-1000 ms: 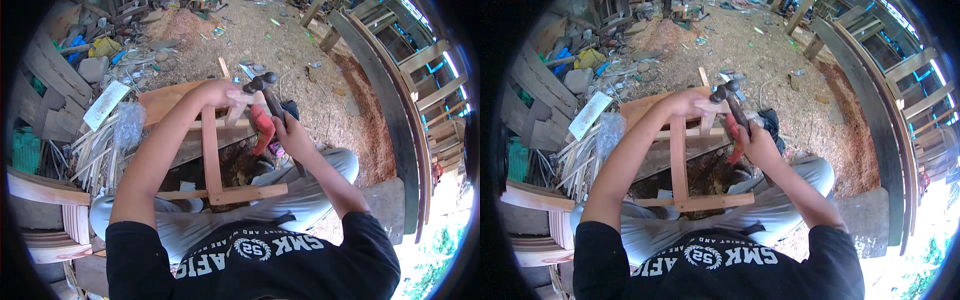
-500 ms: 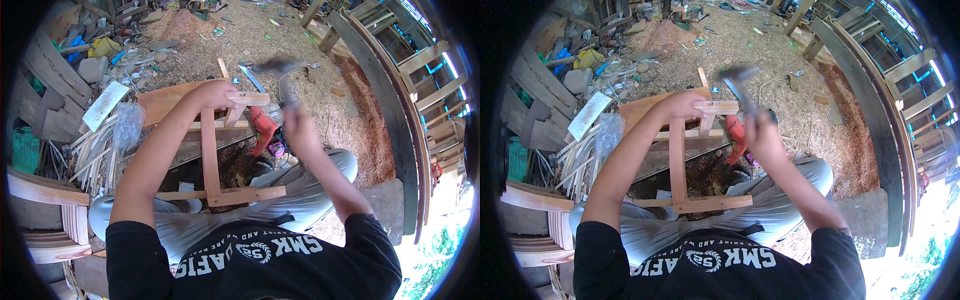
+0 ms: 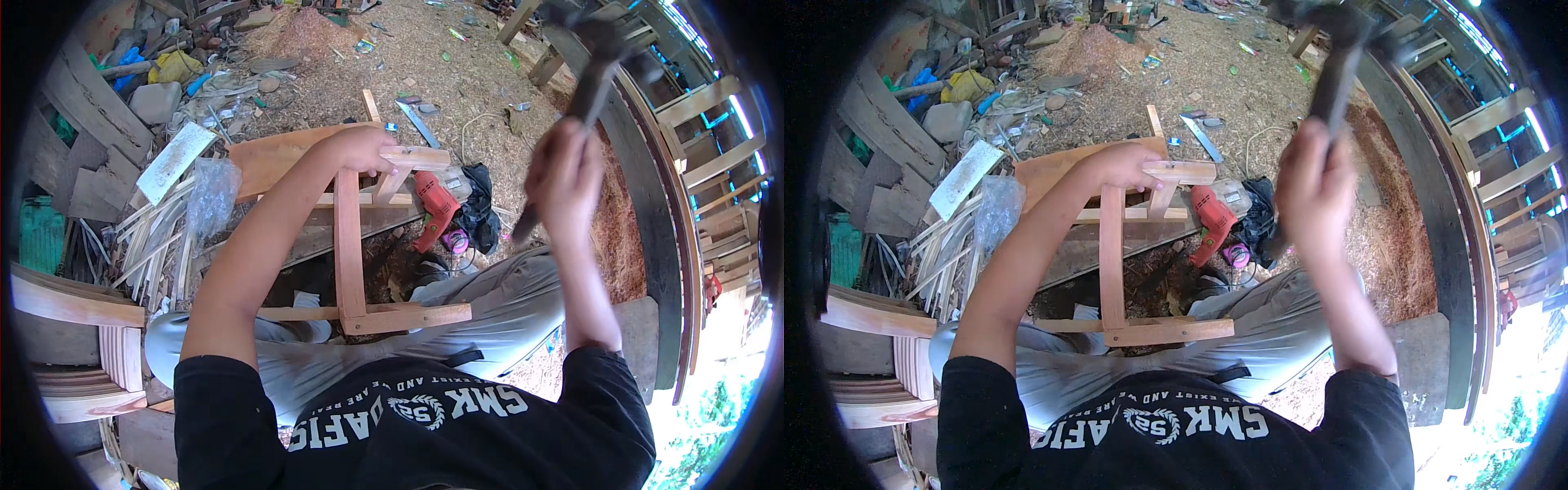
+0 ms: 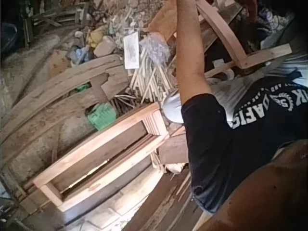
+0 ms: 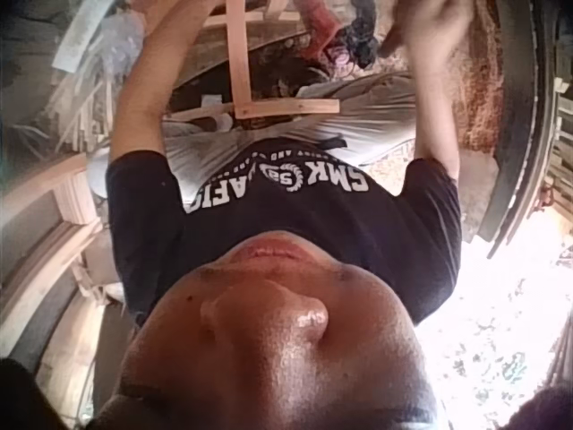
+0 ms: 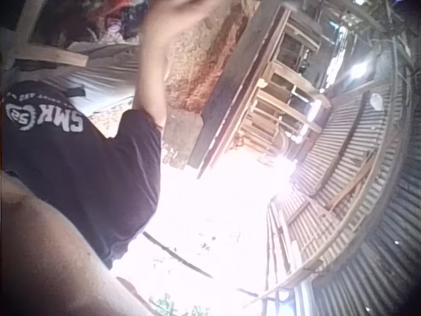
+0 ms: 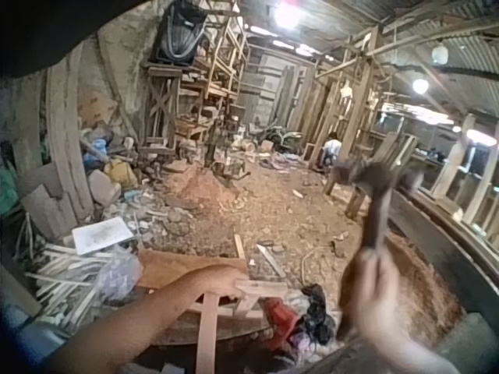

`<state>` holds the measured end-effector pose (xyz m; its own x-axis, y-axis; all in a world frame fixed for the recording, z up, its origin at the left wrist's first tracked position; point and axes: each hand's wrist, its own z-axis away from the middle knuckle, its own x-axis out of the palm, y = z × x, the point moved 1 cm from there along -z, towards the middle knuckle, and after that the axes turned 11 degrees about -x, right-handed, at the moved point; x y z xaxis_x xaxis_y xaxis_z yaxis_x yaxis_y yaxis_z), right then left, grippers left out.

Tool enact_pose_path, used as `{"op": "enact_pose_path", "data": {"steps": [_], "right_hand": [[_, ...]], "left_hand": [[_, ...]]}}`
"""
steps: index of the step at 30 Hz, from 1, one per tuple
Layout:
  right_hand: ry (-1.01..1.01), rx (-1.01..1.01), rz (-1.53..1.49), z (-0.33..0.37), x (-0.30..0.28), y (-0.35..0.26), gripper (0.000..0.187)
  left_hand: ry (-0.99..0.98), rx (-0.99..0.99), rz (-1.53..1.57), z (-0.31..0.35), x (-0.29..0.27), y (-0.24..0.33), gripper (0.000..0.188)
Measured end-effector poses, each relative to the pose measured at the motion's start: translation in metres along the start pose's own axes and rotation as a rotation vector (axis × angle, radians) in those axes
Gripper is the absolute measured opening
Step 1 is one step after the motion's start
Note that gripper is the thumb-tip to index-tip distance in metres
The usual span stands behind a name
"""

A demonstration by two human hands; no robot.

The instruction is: Assembling a small wooden stool using a hammer, nails, and a power drill.

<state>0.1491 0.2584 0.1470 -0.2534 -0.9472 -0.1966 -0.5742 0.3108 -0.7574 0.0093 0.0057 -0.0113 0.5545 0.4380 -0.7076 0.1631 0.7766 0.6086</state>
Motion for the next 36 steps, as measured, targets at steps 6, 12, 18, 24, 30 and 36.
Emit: {"op": "enact_pose_path", "data": {"steps": [6, 12, 18, 24, 30, 36], "right_hand": [[-0.605, 0.068, 0.612, 0.074, 0.003, 0.101, 0.039], [-0.293, 0.384, 0.121, 0.013, -0.01, 0.016, 0.039], [-0.017, 0.014, 0.023, -0.002, 0.005, -0.009, 0.031], [-0.571, 0.021, 0.575, 0.063, 0.011, 0.101, 0.035], [-0.252, 0.385, 0.179, 0.004, -0.014, 0.009, 0.04], [-0.023, -0.048, -0.009, -0.003, -0.003, -0.001, 0.038]], "left_hand": [[0.016, 0.033, 0.025, -0.007, 0.004, 0.011, 0.038], [0.018, 0.046, 0.088, -0.018, 0.013, -0.009, 0.04], [-0.003, 0.039, 0.054, -0.012, 0.008, -0.012, 0.041], [-0.005, 0.055, 0.031, -0.011, 0.008, 0.002, 0.042], [-0.037, 0.033, 0.073, -0.013, 0.01, -0.007, 0.04], [-0.05, 0.04, 0.055, -0.01, 0.007, -0.007, 0.041]]}}
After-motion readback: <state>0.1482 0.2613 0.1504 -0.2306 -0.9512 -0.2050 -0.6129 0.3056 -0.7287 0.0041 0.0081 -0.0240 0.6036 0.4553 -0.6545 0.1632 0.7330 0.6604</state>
